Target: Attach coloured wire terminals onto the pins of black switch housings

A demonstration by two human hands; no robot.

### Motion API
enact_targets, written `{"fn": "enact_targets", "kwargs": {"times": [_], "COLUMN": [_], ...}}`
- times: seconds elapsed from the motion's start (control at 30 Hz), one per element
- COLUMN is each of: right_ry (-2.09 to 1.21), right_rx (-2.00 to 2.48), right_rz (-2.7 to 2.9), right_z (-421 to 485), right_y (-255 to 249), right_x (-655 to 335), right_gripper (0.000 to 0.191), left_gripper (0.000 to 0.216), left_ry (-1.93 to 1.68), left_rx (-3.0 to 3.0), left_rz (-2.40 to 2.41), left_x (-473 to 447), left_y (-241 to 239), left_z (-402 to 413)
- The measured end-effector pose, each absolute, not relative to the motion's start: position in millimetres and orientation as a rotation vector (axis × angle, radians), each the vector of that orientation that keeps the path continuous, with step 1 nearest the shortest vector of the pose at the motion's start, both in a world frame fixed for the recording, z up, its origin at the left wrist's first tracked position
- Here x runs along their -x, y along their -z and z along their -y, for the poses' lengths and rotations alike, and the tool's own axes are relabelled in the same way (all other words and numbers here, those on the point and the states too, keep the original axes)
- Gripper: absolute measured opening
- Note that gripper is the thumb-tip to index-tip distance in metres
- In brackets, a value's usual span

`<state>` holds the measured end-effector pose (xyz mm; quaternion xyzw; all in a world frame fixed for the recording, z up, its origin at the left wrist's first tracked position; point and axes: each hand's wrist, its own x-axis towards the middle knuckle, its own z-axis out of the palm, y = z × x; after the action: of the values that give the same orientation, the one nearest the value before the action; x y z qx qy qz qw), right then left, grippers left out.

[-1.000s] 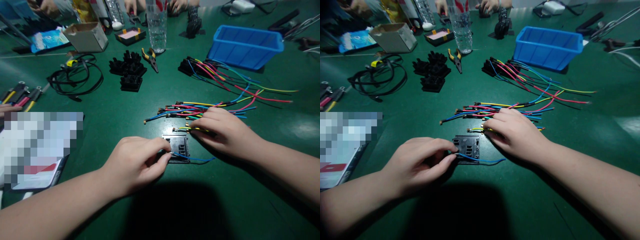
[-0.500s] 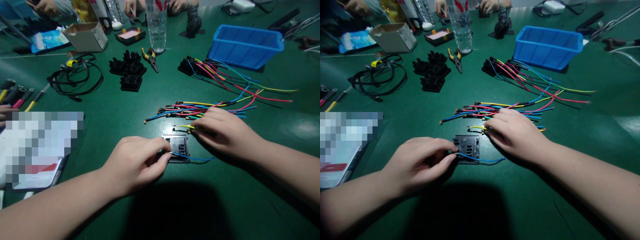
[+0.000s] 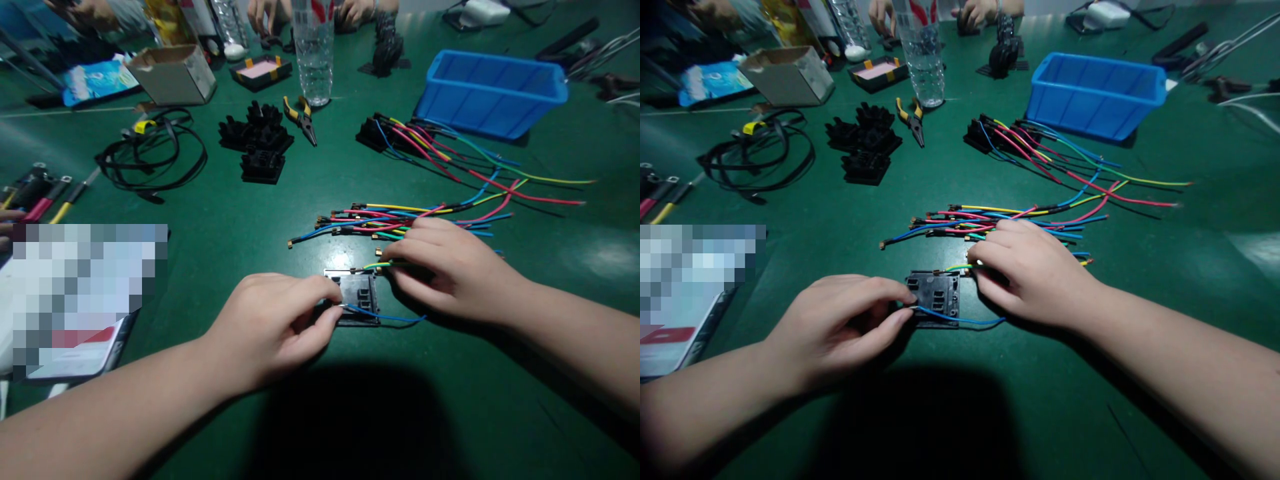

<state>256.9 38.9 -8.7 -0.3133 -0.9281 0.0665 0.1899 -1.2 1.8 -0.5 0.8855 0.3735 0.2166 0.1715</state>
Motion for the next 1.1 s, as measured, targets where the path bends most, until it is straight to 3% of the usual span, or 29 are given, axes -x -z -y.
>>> {"fn": "enact_targets", "kwargs": {"times": [1.1], "right_ry": [-0.22], "right_rx": [0.799], "right_rz": [2.631], "right_z": [-39.1], "right_y": [6.7], "right_x": [-256.7], "right_gripper": [0.015], "left_gripper": [0.007], "left_ry": [-0.569], "left_rx": [-2.518], "left_rz": [-1.103], "left_x": [-0.3], "left_y": [-0.9], "left_z": [-1.3]}}
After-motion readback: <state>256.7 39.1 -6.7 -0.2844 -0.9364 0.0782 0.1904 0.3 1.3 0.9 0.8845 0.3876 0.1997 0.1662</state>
